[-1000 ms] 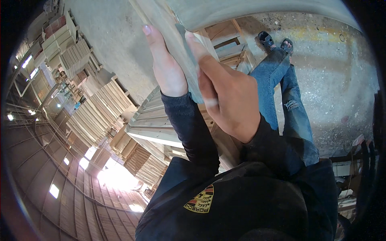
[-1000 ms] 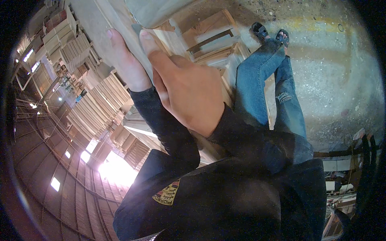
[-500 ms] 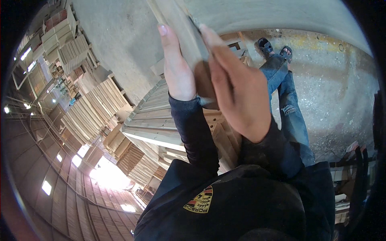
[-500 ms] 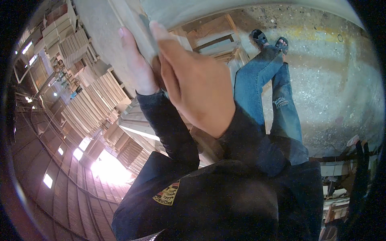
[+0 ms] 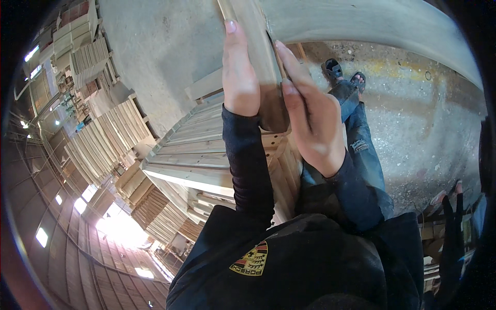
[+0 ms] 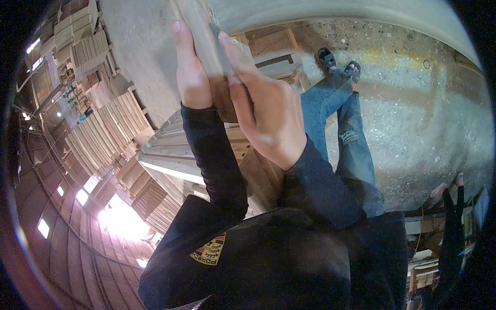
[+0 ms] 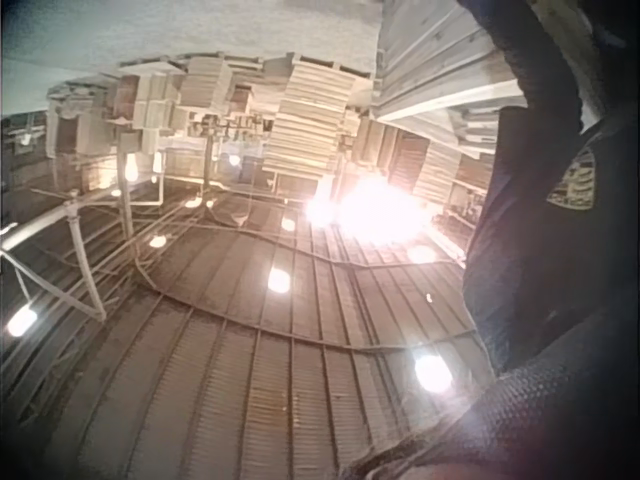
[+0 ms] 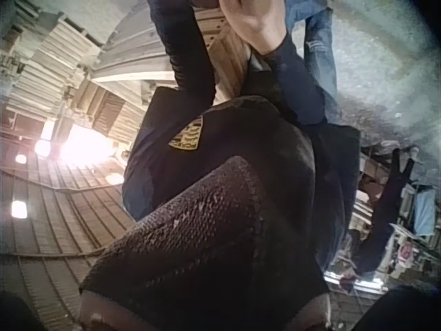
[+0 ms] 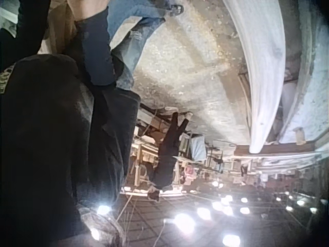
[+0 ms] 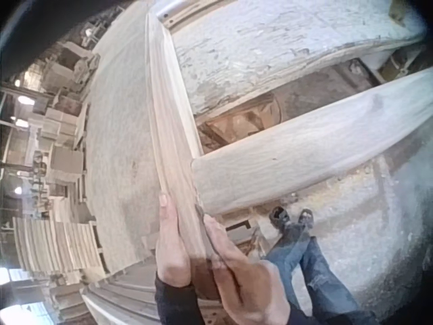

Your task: Carve and shape a piece of wood using a hand chisel.

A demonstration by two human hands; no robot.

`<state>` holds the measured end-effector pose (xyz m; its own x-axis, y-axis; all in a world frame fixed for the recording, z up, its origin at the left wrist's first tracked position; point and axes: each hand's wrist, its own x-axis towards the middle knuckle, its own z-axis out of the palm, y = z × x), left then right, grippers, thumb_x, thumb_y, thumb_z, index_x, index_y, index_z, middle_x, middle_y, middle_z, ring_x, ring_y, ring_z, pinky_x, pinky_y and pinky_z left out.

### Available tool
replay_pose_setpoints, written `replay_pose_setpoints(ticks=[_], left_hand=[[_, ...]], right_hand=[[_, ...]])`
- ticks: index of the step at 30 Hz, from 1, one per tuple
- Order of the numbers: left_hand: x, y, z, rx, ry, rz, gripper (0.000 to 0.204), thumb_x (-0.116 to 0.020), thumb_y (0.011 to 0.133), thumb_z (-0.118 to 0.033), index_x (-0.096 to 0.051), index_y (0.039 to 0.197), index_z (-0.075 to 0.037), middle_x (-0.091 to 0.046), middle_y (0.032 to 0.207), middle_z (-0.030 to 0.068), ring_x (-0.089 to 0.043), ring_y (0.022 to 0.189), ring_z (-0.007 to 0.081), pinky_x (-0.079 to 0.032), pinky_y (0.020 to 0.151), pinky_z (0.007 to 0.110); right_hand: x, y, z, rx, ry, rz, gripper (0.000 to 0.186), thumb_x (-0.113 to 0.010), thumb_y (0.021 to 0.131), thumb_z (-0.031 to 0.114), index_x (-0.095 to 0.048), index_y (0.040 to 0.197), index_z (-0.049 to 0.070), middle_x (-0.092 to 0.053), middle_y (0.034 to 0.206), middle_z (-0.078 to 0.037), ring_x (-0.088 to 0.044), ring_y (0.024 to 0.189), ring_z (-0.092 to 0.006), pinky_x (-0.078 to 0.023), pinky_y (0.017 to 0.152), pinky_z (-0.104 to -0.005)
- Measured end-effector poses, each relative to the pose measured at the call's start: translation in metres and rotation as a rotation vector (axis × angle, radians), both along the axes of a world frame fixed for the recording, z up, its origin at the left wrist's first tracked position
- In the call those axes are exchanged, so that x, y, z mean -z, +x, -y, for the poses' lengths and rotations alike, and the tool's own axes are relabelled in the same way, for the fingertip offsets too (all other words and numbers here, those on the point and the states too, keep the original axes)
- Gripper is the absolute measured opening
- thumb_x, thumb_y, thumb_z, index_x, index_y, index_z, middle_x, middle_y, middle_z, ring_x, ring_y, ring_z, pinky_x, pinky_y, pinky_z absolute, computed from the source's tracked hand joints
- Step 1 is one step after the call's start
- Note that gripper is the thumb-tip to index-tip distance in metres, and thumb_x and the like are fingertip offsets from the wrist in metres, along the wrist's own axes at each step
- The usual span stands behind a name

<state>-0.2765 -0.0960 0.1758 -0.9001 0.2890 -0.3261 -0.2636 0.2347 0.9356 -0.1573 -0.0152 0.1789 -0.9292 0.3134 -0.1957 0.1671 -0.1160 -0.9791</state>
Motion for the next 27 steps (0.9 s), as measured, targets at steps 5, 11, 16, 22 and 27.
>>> replay_pose_setpoints(ticks=[5,11,16,22,27], left_hand=[[0.0,0.002,0.0,0.027,0.004,-0.02,0.064,-0.026,0.11,-0.045,-0.048,0.14,0.007,-0.057,0.135,0.0151,-0.053,0.124,0.0214,-0.039,0.108,0.033],[-0.004,-0.001,0.001,-0.013,-0.064,0.05,0.066,-0.028,0.108,-0.05,-0.047,0.141,0.005,-0.056,0.135,0.0149,-0.053,0.123,0.0216,-0.039,0.108,0.034],[-0.008,0.0,0.001,0.04,0.021,0.092,0.067,-0.029,0.107,-0.054,-0.048,0.14,0.001,-0.061,0.128,0.0125,-0.059,0.113,0.0194,-0.047,0.098,0.034],[-0.006,0.0,-0.003,0.021,0.04,0.038,0.065,-0.029,0.107,-0.054,-0.051,0.136,0.0,-0.064,0.121,0.0119,-0.062,0.108,0.0199,-0.049,0.095,0.034],[-0.009,0.0,-0.003,0.009,0.017,0.069,0.067,-0.027,0.107,-0.055,-0.051,0.137,0.0,-0.064,0.12,0.0125,-0.062,0.108,0.0206,-0.049,0.095,0.034]], right_hand=[[-0.015,-0.005,0.006,-0.002,0.277,0.171,0.046,-0.049,0.1,0.008,-0.05,0.146,0.012,-0.065,0.115,-0.026,-0.069,0.092,-0.0393,-0.054,0.079,-0.0392],[-0.009,-0.029,-0.001,0.128,0.431,-0.006,0.045,-0.05,0.102,0.013,-0.049,0.146,0.01,-0.068,0.109,-0.024,-0.069,0.083,-0.0388,-0.053,0.074,-0.041],[0.018,-0.013,0.004,0.311,0.118,-0.306,0.043,-0.047,0.102,0.014,-0.047,0.144,0.003,-0.065,0.112,-0.03,-0.066,0.096,-0.0453,-0.054,0.084,-0.0371],[0.007,-0.015,-0.009,0.242,0.121,-0.156,0.044,-0.049,0.101,0.012,-0.048,0.144,0.004,-0.066,0.098,-0.029,-0.066,0.083,-0.0446,-0.054,0.074,-0.0398],[-0.016,-0.018,-0.036,-0.087,0.334,-0.013,0.042,-0.049,0.102,0.01,-0.051,0.143,0.005,-0.069,0.105,-0.025,-0.073,0.085,-0.0271,-0.054,0.079,-0.0342]])
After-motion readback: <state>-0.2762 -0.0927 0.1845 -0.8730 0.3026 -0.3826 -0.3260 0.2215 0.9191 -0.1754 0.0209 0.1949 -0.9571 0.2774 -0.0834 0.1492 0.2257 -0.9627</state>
